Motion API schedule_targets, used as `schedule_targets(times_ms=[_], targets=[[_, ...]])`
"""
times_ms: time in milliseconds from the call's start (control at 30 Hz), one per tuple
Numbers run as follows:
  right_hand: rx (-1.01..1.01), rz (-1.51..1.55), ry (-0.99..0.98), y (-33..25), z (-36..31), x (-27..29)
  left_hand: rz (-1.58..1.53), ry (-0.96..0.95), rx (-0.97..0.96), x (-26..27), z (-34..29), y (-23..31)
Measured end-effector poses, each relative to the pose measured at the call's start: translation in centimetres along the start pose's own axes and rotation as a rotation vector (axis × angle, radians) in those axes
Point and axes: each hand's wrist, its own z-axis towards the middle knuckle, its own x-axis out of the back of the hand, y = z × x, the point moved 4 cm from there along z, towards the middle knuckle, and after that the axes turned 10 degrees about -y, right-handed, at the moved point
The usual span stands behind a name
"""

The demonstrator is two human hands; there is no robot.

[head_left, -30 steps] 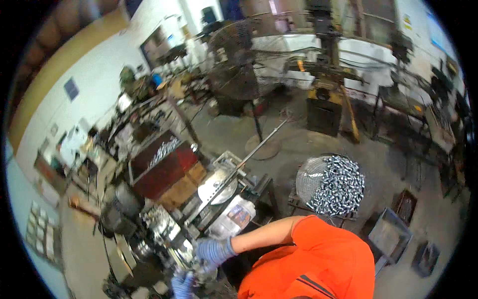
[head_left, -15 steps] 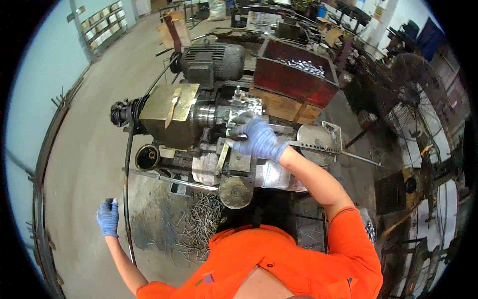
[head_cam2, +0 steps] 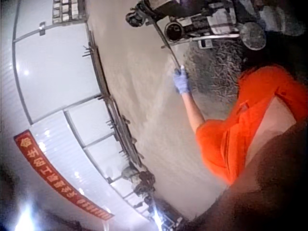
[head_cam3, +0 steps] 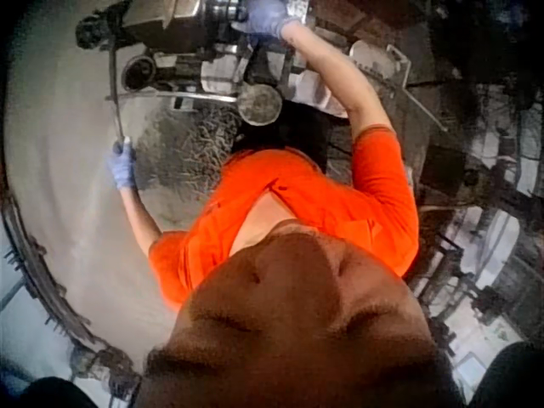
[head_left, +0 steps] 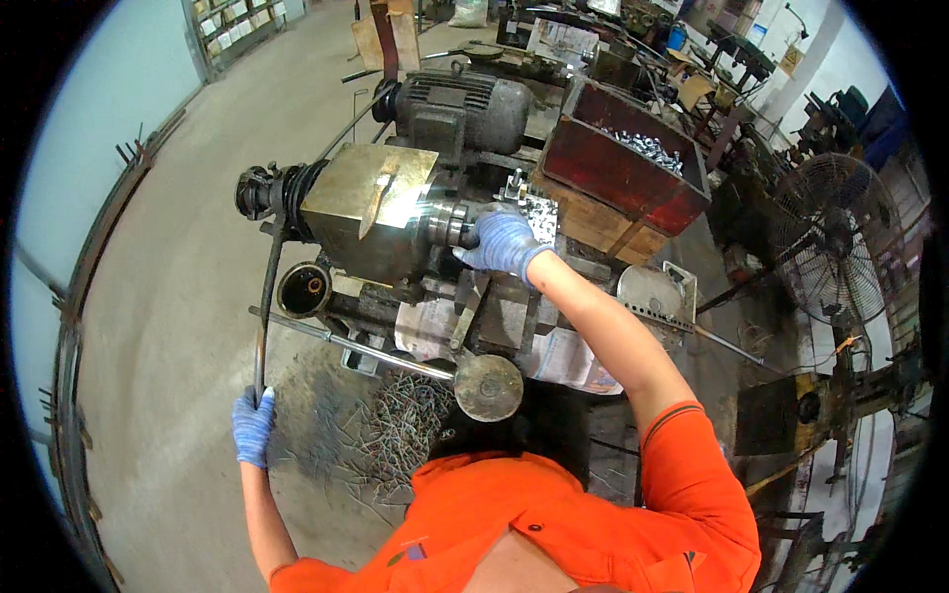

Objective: The person operates a manual lathe to shape small metal components, using a lever to advance the feed, checking the workpiece, and clearing metal shavings by hand.

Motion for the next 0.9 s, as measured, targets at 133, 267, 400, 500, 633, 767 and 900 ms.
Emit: schedule_targets(times_ms=[133, 267, 400, 500, 633, 767, 900], targets=[[0.052, 0.044, 0.001, -0.1, 0.3, -0.1, 0.163, 0.006, 0.059, 0.3, 0.0, -0.2], [0.069, 0.014, 0.037, -0.2, 0.2, 0.1, 0.619, 0.194, -0.014, 0.7, -0.8, 0.0], [0.128, -0.017, 0.003, -0.8, 0.4, 0.6, 0.746, 0.178, 0.120, 1.5, -3.5, -0.3], [0.129, -0.085, 0.006, -1.4, 1.1, 0.7, 0.761, 0.124, 0.280, 1.8, -6.4, 0.0], [0.107, -0.101, -0.015, -0.6, 1.5, 0.3, 0.714, 0.257, 0.194, 1.2, -7.1, -0.1], [0.128, -0.075, 0.017, -1.0, 0.8, 0.4, 0.958, 0.221, 0.209, 2.2, -4.2, -1.5], [0.184, -0.098, 0.075, -1.6, 1.5, -0.3, 1.276, 0.401, -0.051, 10.0, 1.3, -5.9]])
